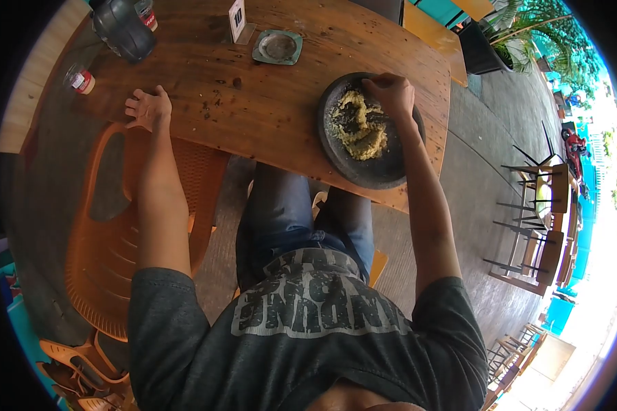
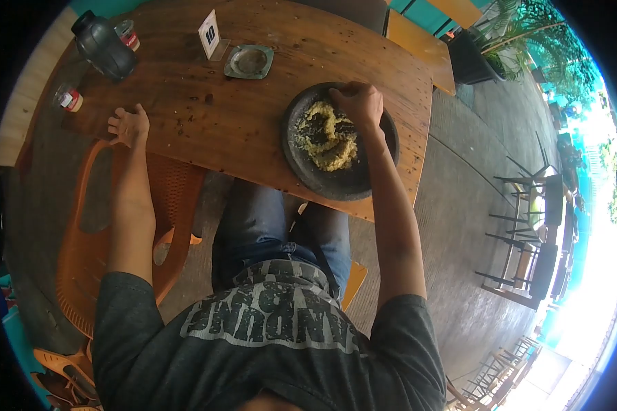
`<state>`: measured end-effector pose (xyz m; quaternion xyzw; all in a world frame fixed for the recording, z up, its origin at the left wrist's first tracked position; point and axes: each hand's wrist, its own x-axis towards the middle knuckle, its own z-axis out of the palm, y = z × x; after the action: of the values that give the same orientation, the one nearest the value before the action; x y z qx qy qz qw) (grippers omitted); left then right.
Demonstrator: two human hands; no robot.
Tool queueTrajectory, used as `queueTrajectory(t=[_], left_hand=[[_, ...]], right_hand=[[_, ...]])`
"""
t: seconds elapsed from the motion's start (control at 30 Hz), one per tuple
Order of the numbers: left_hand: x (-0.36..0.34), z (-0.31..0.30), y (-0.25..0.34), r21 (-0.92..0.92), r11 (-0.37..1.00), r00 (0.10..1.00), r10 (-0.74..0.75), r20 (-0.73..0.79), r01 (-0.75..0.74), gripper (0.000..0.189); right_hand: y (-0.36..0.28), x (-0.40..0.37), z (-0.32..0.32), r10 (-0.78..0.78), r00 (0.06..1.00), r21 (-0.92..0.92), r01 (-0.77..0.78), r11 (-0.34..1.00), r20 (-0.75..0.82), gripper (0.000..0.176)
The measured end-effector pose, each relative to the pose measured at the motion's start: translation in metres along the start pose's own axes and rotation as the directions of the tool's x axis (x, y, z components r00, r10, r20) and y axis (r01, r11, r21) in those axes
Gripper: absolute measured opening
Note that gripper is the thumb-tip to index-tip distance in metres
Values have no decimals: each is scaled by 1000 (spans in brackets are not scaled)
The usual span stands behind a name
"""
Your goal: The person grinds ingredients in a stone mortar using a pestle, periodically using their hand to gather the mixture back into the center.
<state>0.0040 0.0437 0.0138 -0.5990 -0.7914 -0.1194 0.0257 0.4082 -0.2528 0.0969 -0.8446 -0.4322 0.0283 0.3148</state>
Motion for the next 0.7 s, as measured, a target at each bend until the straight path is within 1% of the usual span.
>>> queueTrajectory(t=[0.1,0.13,0.2,0.33,0.37,0.47,0.57,0.67,0.7], left_hand=[[-2,6,-1,8,1000,997,14,-71,-13,54],[-1,8,-1,11,1000,994,15,-106,-14,53],[-2,6,1,23,1000,996,18,-92,-16,53],[-1,6,0,12,1000,995,14,-96,-13,54],[-1,6,-1,16,1000,995,14,-98,-12,54],[-1,5,0,21,1000,995,16,-98,-14,54],[-5,2,1,20,1000,997,15,-78,-13,53],[-2,2,0,10,1000,996,19,-84,-19,52],[-1,5,0,5,1000,995,22,-99,-22,51]], right_hand=[[-14,-4,-2,-47,993,14,46,999,110,29],[-13,-5,-4,-115,976,50,108,993,185,28],[-13,-2,-5,-267,908,144,232,962,322,27],[-13,6,-3,-153,971,182,119,976,184,30],[-14,8,-3,-134,976,172,104,980,171,31],[-25,5,0,-150,974,91,136,987,169,29],[-22,-2,5,-330,908,177,291,940,259,27],[-34,-3,-10,-276,799,32,307,951,534,25],[-33,-2,-15,-211,799,60,215,975,563,26]])
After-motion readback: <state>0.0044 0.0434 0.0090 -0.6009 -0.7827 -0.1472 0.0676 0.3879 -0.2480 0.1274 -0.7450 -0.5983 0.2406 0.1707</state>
